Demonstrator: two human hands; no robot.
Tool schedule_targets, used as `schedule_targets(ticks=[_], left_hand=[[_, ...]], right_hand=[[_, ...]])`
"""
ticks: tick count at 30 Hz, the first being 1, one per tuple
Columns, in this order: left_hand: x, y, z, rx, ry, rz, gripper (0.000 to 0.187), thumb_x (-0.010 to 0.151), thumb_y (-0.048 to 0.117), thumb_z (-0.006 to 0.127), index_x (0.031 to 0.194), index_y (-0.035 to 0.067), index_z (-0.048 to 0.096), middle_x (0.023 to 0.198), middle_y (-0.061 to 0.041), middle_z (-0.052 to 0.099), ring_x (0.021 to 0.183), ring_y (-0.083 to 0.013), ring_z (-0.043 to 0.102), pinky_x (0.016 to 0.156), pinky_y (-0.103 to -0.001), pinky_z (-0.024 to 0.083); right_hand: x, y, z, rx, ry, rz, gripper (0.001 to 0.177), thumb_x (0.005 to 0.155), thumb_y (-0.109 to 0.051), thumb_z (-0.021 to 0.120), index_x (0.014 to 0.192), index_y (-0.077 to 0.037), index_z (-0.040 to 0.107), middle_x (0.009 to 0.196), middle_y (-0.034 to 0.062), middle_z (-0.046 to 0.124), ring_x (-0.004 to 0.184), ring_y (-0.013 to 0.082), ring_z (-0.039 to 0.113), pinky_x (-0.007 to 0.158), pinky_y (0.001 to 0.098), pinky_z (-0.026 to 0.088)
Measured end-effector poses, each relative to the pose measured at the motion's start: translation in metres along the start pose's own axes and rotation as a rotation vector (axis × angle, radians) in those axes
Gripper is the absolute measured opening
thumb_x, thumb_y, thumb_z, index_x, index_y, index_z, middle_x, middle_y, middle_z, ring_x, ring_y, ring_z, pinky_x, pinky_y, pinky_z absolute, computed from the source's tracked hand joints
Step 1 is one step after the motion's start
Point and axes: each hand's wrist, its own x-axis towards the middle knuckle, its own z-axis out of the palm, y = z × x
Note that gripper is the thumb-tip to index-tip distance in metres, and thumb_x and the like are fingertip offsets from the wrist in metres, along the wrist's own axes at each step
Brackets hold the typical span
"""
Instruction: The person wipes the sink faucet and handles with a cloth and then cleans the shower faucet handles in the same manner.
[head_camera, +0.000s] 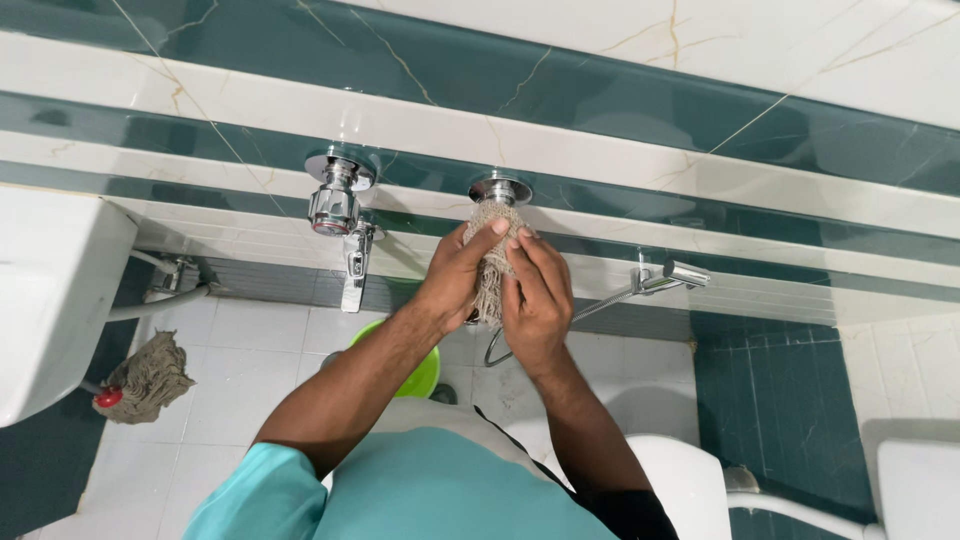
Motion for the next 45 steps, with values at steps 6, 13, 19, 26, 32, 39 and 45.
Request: schedule_targets(ticks=[6, 13, 19, 26, 32, 39, 45], left_hand=[[0.002, 0.002, -0.003, 0.150, 0.032, 0.041, 0.036, 0.101, 0.030, 0.065, 0.122, 0.000, 0.060, 0.101, -0.008, 0.068, 0.089, -0.0144, 0.067, 0.075, -0.030, 0.059], [0.017, 0.010, -0.015, 0.214, 0.087, -0.054, 0.045, 0.104, 0.039, 0.052, 0.125, 0.001, 0.063, 0.106, -0.010, 0.070, 0.095, -0.0137, 0.069, 0.085, -0.030, 0.059], [0.039, -0.007, -0.037, 0.124, 0.122, 0.027, 0.041, 0.107, 0.031, 0.048, 0.120, -0.005, 0.062, 0.107, -0.013, 0.069, 0.095, -0.0186, 0.069, 0.084, -0.034, 0.058], [0.016, -0.012, -0.025, -0.031, 0.142, 0.095, 0.036, 0.108, 0.029, 0.050, 0.125, 0.000, 0.061, 0.111, -0.010, 0.067, 0.102, -0.0173, 0.065, 0.088, -0.032, 0.056], [-0.043, -0.033, -0.035, 0.100, 0.126, 0.045, 0.040, 0.106, 0.032, 0.055, 0.127, -0.001, 0.061, 0.115, -0.008, 0.067, 0.107, -0.0144, 0.064, 0.093, -0.028, 0.053], [-0.072, -0.035, -0.064, 0.391, -0.039, -0.121, 0.040, 0.093, 0.022, 0.075, 0.124, 0.003, 0.059, 0.110, -0.006, 0.068, 0.100, -0.0128, 0.066, 0.088, -0.031, 0.055], [-0.078, -0.029, -0.067, 0.614, -0.335, -0.257, 0.036, 0.087, 0.018, 0.080, 0.117, 0.001, 0.070, 0.103, -0.005, 0.074, 0.095, -0.0106, 0.067, 0.086, -0.029, 0.054]], right_hand=[[0.001, -0.009, -0.005, 0.050, -0.133, 0.033, 0.060, 0.089, -0.002, 0.079, 0.142, 0.006, 0.053, 0.152, 0.0286, 0.048, 0.138, 0.0430, 0.054, 0.110, 0.0473, 0.054], [0.027, -0.001, 0.014, -0.084, -0.318, 0.088, 0.069, 0.089, -0.007, 0.075, 0.150, 0.006, 0.045, 0.154, 0.0336, 0.041, 0.136, 0.0497, 0.052, 0.105, 0.0514, 0.054], [0.034, -0.014, 0.029, -0.208, -0.302, 0.049, 0.059, 0.092, -0.004, 0.070, 0.148, -0.005, 0.053, 0.146, 0.0279, 0.038, 0.139, 0.0468, 0.044, 0.113, 0.0576, 0.047], [0.016, -0.007, 0.035, -0.039, -0.143, 0.032, 0.048, 0.093, 0.002, 0.069, 0.140, -0.003, 0.060, 0.151, 0.0236, 0.040, 0.143, 0.0451, 0.042, 0.120, 0.0546, 0.041], [-0.032, -0.010, 0.025, 0.070, 0.037, -0.137, 0.038, 0.088, 0.017, 0.060, 0.119, -0.002, 0.071, 0.128, 0.0120, 0.064, 0.135, 0.0337, 0.056, 0.123, 0.0540, 0.043], [-0.102, -0.001, -0.006, 0.491, -0.122, 0.446, 0.042, 0.083, 0.020, 0.056, 0.119, 0.000, 0.066, 0.118, 0.0131, 0.064, 0.112, 0.0240, 0.064, 0.099, 0.0343, 0.051], [-0.137, 0.016, -0.032, 0.820, -0.227, 0.630, 0.035, 0.080, 0.014, 0.056, 0.112, -0.001, 0.060, 0.131, 0.0120, 0.060, 0.123, 0.0225, 0.058, 0.102, 0.0352, 0.048]])
